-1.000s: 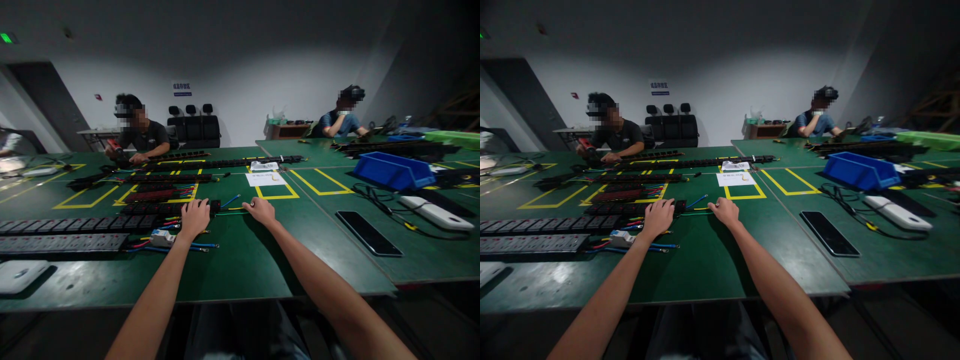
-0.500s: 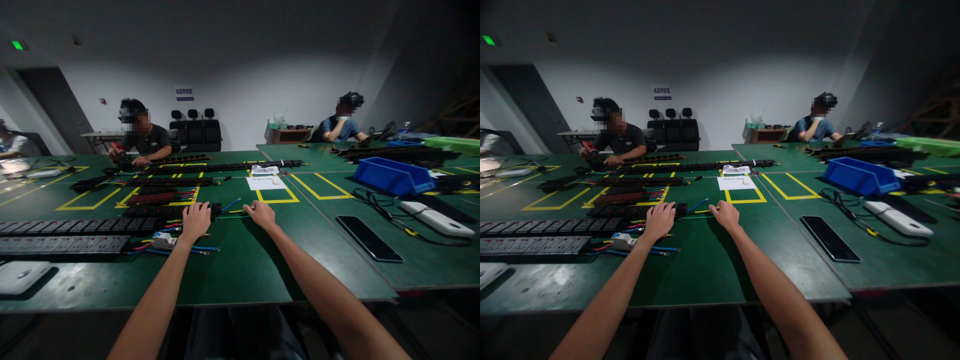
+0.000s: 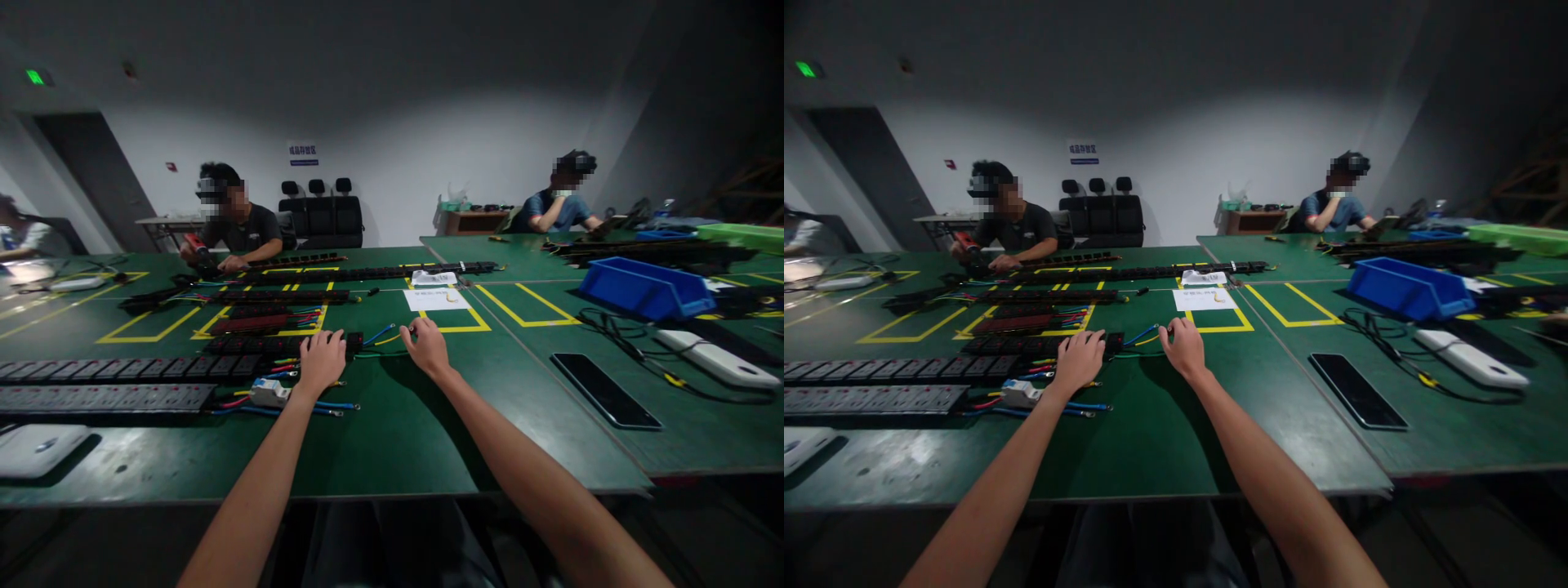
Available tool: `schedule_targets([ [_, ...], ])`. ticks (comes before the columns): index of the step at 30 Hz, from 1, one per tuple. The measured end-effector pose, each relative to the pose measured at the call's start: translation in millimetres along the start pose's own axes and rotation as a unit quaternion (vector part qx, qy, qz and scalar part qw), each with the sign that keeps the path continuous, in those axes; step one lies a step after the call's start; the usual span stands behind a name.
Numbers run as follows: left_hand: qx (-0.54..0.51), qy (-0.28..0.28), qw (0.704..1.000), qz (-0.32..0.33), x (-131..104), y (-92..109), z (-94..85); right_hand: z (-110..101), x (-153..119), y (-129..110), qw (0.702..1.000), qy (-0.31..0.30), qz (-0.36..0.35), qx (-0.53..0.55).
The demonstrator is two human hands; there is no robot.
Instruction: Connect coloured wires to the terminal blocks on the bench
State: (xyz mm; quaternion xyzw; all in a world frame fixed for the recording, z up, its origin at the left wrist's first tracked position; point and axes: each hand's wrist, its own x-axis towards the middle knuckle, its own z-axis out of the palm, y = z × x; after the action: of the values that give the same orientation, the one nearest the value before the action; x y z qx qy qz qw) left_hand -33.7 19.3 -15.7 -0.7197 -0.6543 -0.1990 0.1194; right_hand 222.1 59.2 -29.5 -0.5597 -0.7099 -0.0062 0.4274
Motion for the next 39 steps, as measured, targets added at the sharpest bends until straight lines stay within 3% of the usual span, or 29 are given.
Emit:
schedule_targets([
  [39, -0.006, -0.006, 1.0, -0.001, -0.7, -0.2, -2.6, 1.7, -0.4, 5.1, 0.992, -0.085, 0.061, -0.068],
])
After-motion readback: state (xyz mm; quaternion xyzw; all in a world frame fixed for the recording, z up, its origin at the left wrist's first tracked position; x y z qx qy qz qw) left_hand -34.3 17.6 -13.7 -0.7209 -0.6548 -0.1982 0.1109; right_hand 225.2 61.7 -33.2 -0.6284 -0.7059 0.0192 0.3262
